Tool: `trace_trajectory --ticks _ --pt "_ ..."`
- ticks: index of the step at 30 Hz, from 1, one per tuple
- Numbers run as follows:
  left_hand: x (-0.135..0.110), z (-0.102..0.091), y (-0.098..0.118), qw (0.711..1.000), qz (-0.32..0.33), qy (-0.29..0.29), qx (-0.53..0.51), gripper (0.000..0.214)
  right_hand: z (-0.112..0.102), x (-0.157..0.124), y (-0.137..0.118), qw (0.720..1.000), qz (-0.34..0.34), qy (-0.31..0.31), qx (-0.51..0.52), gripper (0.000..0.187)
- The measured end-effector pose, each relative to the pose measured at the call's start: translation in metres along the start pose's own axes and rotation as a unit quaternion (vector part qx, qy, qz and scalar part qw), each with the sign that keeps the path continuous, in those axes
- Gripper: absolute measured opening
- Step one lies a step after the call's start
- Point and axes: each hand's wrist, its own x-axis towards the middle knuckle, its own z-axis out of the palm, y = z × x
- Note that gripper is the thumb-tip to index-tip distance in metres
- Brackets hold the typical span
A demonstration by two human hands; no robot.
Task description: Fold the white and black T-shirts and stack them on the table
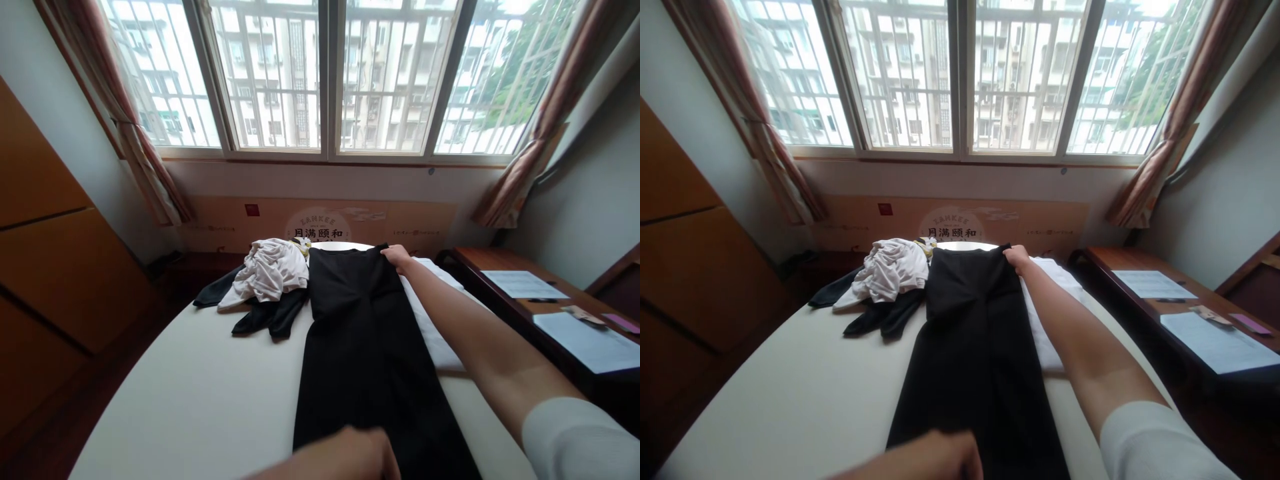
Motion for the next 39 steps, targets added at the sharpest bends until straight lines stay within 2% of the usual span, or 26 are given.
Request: trace_trajectory --ticks 1,2,4,5,7,9,11,14,21,24,26,29,31,32,33,35,36,37,39 --pt "0.01 -0.024 -0.001 0.996 -0.006 0.083 0.007 0.033 0.001 0.001 0.002 1.0 -0.004 0.004 -0.008 0.006" --pt "0.022 -0.052 -0.003 0.98 -0.014 0.199 0.021 0.029 0.002 0.003 0.002 1.0 -0.008 0.007 -0.016 0.005" --pt "0.053 -0.116 -0.012 0.905 0.021 0.419 0.07 0.017 0.003 0.006 0.002 0.999 -0.016 0.011 -0.028 0.004" --pt "0.07 -0.149 -0.02 0.871 0.031 0.486 0.063 0.016 0.003 0.007 0.002 0.999 -0.02 0.013 -0.034 0.004" --pt "0.105 -0.205 -0.036 0.844 0.01 0.536 0.008 0.026 0.003 0.008 0.002 0.998 -0.028 0.02 -0.044 0.006" --pt "0.137 -0.242 -0.052 0.836 -0.032 0.548 -0.011 0.029 0.002 0.008 0.004 0.997 -0.036 0.028 -0.056 0.007" --pt "0.162 -0.261 -0.062 0.833 -0.064 0.55 -0.014 0.027 0.001 0.007 0.009 0.996 -0.043 0.035 -0.07 0.007" --pt "0.182 -0.27 -0.069 0.824 -0.082 0.56 -0.008 0.024 -0.001 0.009 0.017 0.994 -0.05 0.034 -0.095 0.007" --pt "0.178 -0.284 -0.077 0.795 -0.057 0.604 0.028 0.026 -0.004 0.019 0.02 0.977 -0.069 0.048 -0.195 0.013" --pt "0.18 -0.28 -0.083 0.807 -0.054 0.587 0.026 0.022 0.0 0.019 0.015 0.962 -0.064 0.063 -0.258 0.016" --pt "0.184 -0.272 -0.081 0.802 -0.068 0.592 0.043 0.021 0.005 0.016 0.011 0.95 -0.057 0.072 -0.298 0.02" --pt "0.177 -0.244 -0.064 0.797 -0.071 0.578 0.162 0.024 0.01 0.009 0.009 0.933 -0.041 0.08 -0.348 0.031" --pt "0.158 -0.206 -0.046 0.825 -0.018 0.5 0.262 0.022 0.013 0.004 0.008 0.925 -0.031 0.083 -0.371 0.032" --pt "0.143 -0.181 -0.037 0.845 0.035 0.446 0.292 0.02 0.013 0.002 0.008 0.921 -0.027 0.084 -0.38 0.032" --pt "0.127 -0.152 -0.03 0.867 0.096 0.379 0.31 0.021 0.014 0.0 0.008 0.918 -0.024 0.084 -0.387 0.031" --pt "0.09 -0.091 -0.025 0.881 0.212 0.253 0.34 0.027 0.013 -0.003 0.008 0.913 -0.019 0.085 -0.398 0.031" --pt "0.072 -0.061 -0.027 0.876 0.269 0.184 0.356 0.033 0.013 -0.004 0.007 0.911 -0.016 0.085 -0.403 0.032" --pt "0.056 -0.033 -0.032 0.867 0.307 0.141 0.366 0.036 0.012 -0.005 0.006 0.909 -0.011 0.085 -0.407 0.033" --pt "0.028 0.011 -0.047 0.829 0.356 0.133 0.41 0.04 0.01 -0.008 0.001 0.906 0.002 0.083 -0.416 0.034"
